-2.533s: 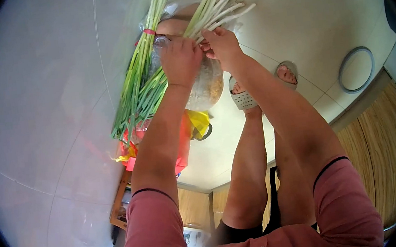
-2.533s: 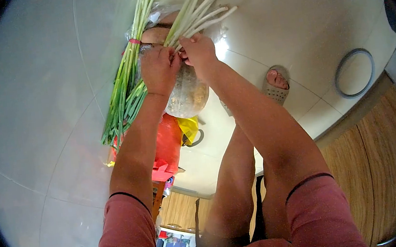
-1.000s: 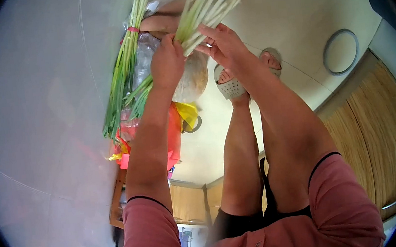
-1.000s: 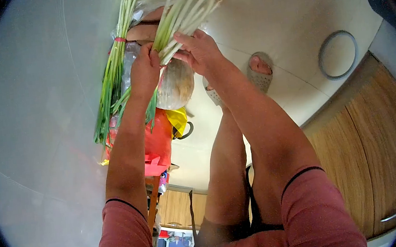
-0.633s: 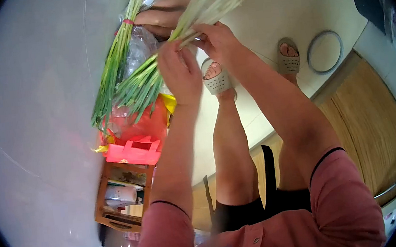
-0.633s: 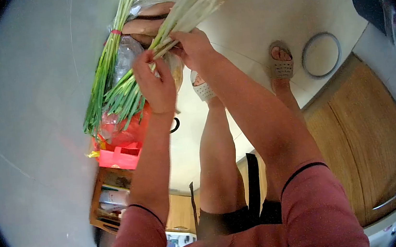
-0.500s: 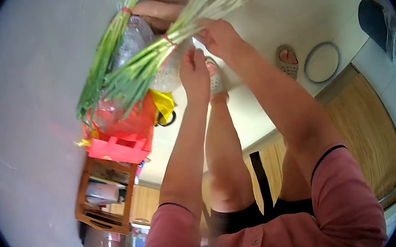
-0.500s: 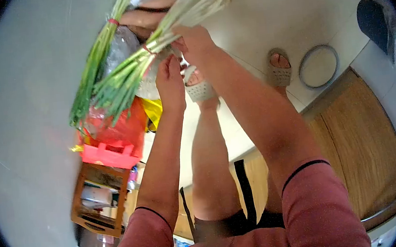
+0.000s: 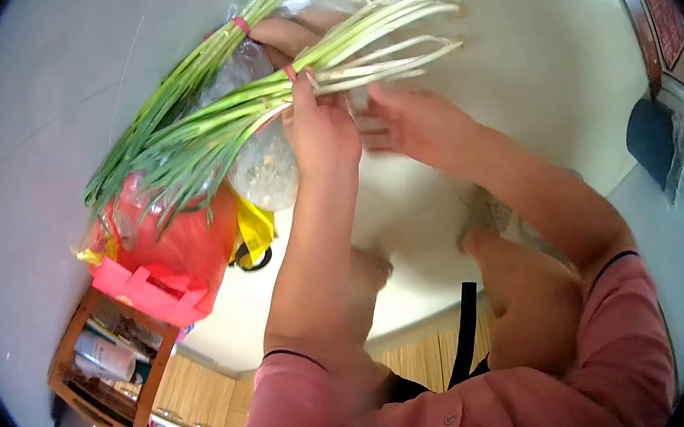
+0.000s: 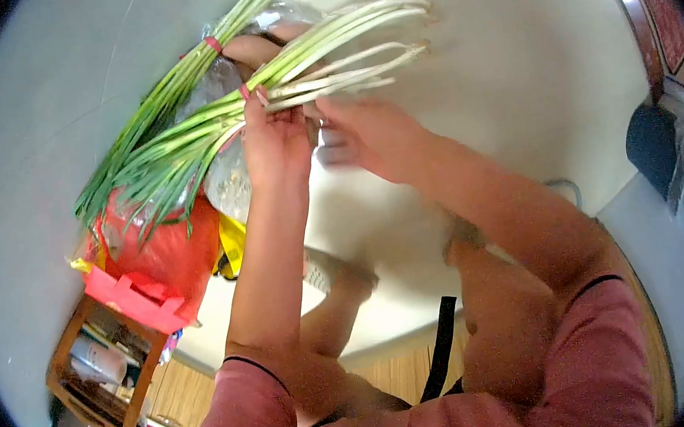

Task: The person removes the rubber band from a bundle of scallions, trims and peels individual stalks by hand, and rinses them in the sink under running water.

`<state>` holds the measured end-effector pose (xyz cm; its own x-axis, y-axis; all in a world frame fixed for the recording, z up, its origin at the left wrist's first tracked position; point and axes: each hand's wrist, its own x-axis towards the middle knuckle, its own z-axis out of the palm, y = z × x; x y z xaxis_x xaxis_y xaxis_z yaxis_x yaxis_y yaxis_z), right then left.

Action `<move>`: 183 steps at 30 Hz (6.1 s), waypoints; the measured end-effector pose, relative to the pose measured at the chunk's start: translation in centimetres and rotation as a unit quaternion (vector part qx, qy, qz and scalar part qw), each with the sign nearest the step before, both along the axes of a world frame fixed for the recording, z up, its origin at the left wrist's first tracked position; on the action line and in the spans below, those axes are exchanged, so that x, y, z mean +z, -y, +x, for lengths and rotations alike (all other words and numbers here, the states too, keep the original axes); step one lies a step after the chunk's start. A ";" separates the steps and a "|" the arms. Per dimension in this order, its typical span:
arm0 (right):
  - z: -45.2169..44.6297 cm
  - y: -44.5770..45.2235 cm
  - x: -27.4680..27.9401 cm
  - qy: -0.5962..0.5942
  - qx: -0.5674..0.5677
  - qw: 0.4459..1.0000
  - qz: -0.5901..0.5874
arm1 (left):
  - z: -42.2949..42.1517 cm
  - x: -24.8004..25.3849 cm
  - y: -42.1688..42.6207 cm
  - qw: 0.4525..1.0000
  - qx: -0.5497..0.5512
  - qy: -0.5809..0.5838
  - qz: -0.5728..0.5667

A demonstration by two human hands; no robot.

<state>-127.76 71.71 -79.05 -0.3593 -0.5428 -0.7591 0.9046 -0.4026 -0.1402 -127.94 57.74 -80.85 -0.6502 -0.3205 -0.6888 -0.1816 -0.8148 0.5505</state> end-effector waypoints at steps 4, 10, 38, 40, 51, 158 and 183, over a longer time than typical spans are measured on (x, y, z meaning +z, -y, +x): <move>-7.7 -4.0 5.3 -0.283 0.449 0.829 0.175 | -2.1 -1.2 -0.6 0.996 0.025 -0.078 -0.039; -18.2 -3.2 2.0 -0.718 0.384 0.484 0.323 | -5.0 -1.5 -2.6 0.994 0.024 -0.110 0.004; -13.3 1.8 -2.7 -0.613 0.335 0.696 0.168 | -1.9 -0.4 6.3 0.980 -0.068 -0.183 -0.047; -13.6 2.0 -2.7 -0.608 0.355 0.685 0.186 | -1.8 0.1 5.9 0.981 -0.062 -0.174 -0.055; -12.8 2.5 -2.0 -0.623 0.332 0.690 0.157 | -1.1 -1.1 5.9 0.983 -0.063 -0.164 -0.043; -12.7 -1.2 -7.6 -0.531 0.306 0.783 0.105 | -0.4 -1.2 -0.6 0.943 -0.115 -0.118 -0.290; -10.8 -0.6 -4.8 -0.543 0.333 0.766 0.079 | -1.0 0.3 0.2 0.886 -0.153 -0.029 -0.436</move>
<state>-138.55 72.32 -83.81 -0.5089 -0.8128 -0.2835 0.2163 0.1980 -0.9560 -128.92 57.58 -80.57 -0.8254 -0.5164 -0.2281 -0.2709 0.0078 0.9626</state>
